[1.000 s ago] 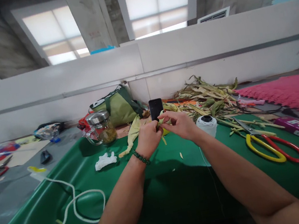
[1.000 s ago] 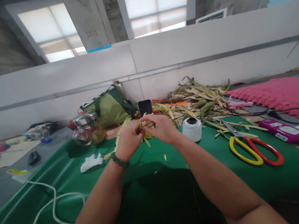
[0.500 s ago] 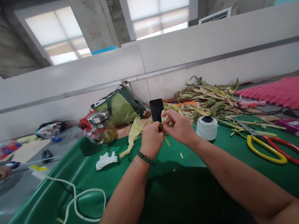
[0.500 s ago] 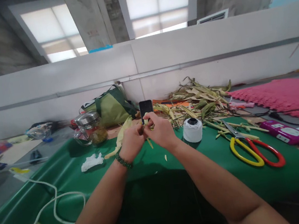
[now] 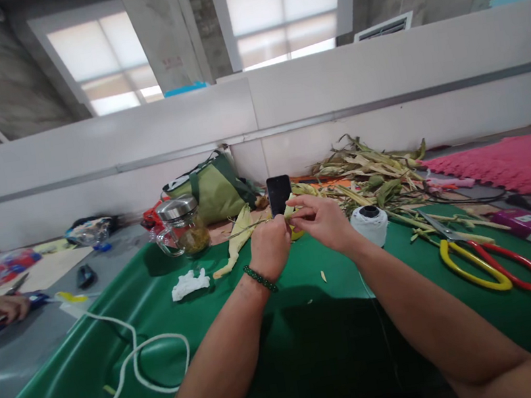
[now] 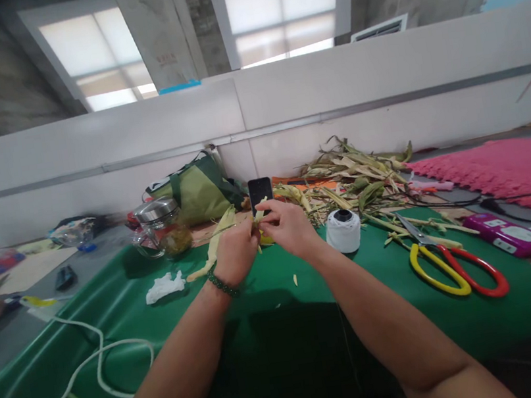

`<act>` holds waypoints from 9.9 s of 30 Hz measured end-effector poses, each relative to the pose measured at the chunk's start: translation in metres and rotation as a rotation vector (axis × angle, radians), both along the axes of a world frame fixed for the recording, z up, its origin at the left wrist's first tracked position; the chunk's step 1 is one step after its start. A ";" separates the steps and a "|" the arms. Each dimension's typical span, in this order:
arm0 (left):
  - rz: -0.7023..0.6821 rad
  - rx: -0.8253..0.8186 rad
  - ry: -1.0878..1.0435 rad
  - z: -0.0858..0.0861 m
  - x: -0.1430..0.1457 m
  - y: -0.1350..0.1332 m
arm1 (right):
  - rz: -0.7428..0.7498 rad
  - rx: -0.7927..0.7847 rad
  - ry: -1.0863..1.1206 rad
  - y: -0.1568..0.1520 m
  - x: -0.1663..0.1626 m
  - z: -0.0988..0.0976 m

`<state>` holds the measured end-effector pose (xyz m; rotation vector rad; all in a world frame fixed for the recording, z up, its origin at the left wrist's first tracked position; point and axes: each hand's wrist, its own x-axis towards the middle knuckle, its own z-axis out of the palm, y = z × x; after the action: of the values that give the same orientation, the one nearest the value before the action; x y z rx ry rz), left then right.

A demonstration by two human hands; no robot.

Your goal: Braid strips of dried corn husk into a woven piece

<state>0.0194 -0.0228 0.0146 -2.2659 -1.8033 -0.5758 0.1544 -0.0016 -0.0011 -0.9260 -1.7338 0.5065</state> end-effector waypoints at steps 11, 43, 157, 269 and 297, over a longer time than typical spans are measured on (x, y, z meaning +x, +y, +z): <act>-0.061 0.083 -0.164 -0.001 -0.001 -0.002 | -0.265 0.218 -0.015 -0.014 -0.012 0.000; -0.208 0.040 -0.063 -0.010 0.003 0.004 | -0.125 0.379 -0.289 0.002 0.016 0.013; -0.649 -0.568 -0.932 -0.003 -0.015 0.014 | 0.205 -0.269 -0.110 0.011 0.038 0.021; -0.352 -0.546 -1.397 0.008 -0.021 0.017 | 0.079 0.106 -0.439 0.003 0.033 0.020; -0.355 -0.473 -1.195 -0.006 -0.018 0.015 | 0.115 -0.212 0.247 0.009 0.002 0.006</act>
<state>0.0010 -0.0075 0.0082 -2.8387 -2.0691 -2.1207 0.1564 0.0078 0.0048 -0.8730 -1.5345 0.8574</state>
